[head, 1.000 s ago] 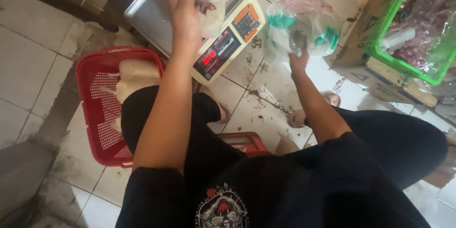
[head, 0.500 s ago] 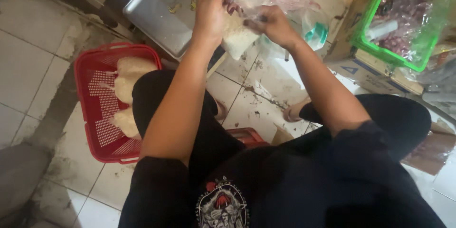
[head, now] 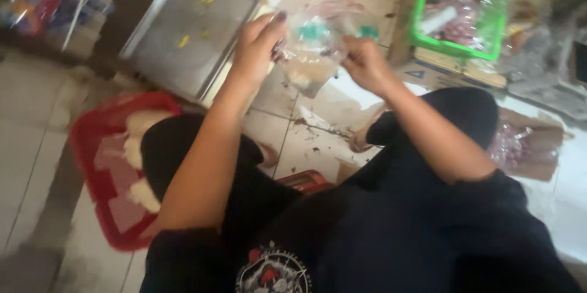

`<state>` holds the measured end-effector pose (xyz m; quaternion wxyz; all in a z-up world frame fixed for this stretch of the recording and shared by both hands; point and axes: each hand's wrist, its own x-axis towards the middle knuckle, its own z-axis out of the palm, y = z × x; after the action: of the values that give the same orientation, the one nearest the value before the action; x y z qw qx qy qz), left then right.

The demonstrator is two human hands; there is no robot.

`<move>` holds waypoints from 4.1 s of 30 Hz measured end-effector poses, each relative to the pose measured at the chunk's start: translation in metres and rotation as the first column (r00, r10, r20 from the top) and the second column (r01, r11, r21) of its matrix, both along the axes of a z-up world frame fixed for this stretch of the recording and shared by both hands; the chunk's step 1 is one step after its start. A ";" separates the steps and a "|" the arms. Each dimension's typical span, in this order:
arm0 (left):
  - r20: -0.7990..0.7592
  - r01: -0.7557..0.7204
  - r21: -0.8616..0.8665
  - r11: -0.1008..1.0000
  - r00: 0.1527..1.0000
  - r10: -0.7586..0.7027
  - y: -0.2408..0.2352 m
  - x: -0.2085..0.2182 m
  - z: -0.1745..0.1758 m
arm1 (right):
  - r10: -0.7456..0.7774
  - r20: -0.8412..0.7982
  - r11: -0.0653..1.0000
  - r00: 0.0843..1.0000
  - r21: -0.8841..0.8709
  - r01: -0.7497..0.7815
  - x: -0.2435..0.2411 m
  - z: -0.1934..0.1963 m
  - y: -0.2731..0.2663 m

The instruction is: The person scoops white powder into plastic bags, weighs each bag on a digital scale, ties the top of the bags, and places the filled bags into a red plastic basket.

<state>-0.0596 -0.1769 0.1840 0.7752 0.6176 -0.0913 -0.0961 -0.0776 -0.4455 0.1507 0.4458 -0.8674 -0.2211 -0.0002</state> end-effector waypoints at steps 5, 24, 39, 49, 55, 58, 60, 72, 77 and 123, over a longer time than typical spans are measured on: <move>-0.029 0.045 0.088 0.995 0.999 -0.043 -0.002 -0.003 0.004 | -0.036 0.035 0.976 0.999 0.216 0.028 -0.016 -0.007 -0.004; 0.312 0.132 0.696 0.705 0.829 -0.463 -0.059 -0.001 -0.080 | 0.068 -0.091 0.799 0.994 0.601 0.000 -0.022 0.025 -0.028; 0.045 0.216 0.407 0.887 0.966 -0.256 -0.120 -0.038 -0.137 | 0.112 -0.259 0.788 0.959 0.611 0.072 -0.017 0.022 -0.005; 0.063 0.398 0.089 0.913 0.912 -0.404 -0.117 -0.019 -0.118 | 0.047 -0.204 0.747 0.978 0.657 0.101 0.016 0.001 -0.031; -0.237 0.418 -0.287 0.862 0.841 -0.487 -0.105 -0.022 -0.108 | 0.235 -0.034 0.940 0.971 0.263 -0.218 0.022 0.008 -0.042; -0.127 0.503 -0.333 0.798 0.814 -0.566 -0.111 -0.026 -0.106 | 0.211 -0.581 0.966 0.786 0.244 -0.079 0.015 0.005 -0.018; -0.224 0.472 -0.331 0.817 0.802 -0.554 -0.115 -0.030 -0.106 | 0.101 -0.671 0.963 0.735 0.250 0.097 0.011 0.005 -0.008; -0.186 0.550 0.001 0.835 0.821 -0.540 -0.102 -0.018 -0.075 | 0.572 -0.419 0.134 0.705 0.896 0.423 0.026 0.007 -0.037; -0.086 0.431 0.108 0.896 0.902 -0.423 -0.108 -0.010 -0.089 | 0.532 -0.442 0.075 0.722 0.874 0.480 0.040 -0.013 -0.054; 0.718 -0.604 0.609 0.515 0.696 -0.033 -0.045 -0.001 0.029 | 0.527 -0.485 0.349 0.698 0.872 0.342 -0.027 0.048 0.002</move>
<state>-0.0602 -0.2221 0.2127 0.3210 0.8984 -0.1871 0.2341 -0.1046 -0.4437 0.1992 0.9003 -0.3632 -0.0448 0.2355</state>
